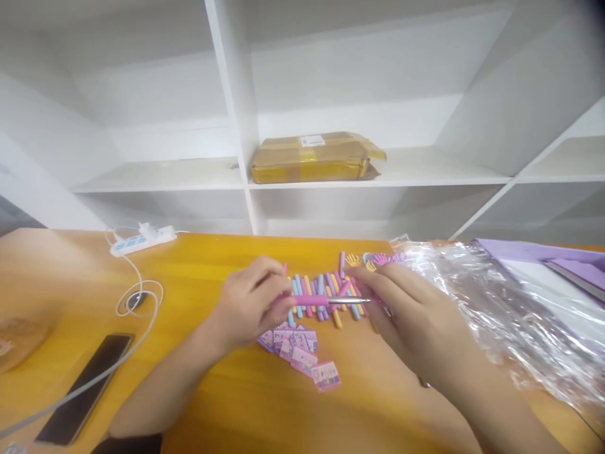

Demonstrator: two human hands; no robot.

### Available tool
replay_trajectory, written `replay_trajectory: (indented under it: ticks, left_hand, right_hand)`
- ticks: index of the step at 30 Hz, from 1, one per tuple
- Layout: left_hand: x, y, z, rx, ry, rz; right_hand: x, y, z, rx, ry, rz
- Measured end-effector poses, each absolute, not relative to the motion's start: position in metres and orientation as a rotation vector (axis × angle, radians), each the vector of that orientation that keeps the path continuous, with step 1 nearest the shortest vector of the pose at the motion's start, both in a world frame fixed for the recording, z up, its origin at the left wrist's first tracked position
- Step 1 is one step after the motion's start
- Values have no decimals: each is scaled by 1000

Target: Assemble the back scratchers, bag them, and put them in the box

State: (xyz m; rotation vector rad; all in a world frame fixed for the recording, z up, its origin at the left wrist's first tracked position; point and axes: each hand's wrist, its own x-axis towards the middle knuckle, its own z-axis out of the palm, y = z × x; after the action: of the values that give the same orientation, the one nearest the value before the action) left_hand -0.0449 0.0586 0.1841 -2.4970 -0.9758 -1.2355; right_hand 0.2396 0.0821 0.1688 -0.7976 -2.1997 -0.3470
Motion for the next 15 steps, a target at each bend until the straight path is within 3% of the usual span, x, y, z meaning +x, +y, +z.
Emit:
replay_trajectory:
  ticks: [6,15]
  left_hand:
    - [-28,53,177,-2396,-947,-607]
    - [-30,53,170,-2408,-1118,-475]
  right_hand:
    - [232,73,166,-810,-2290,-240]
    - [223,84,161,-677,-2481,-444]
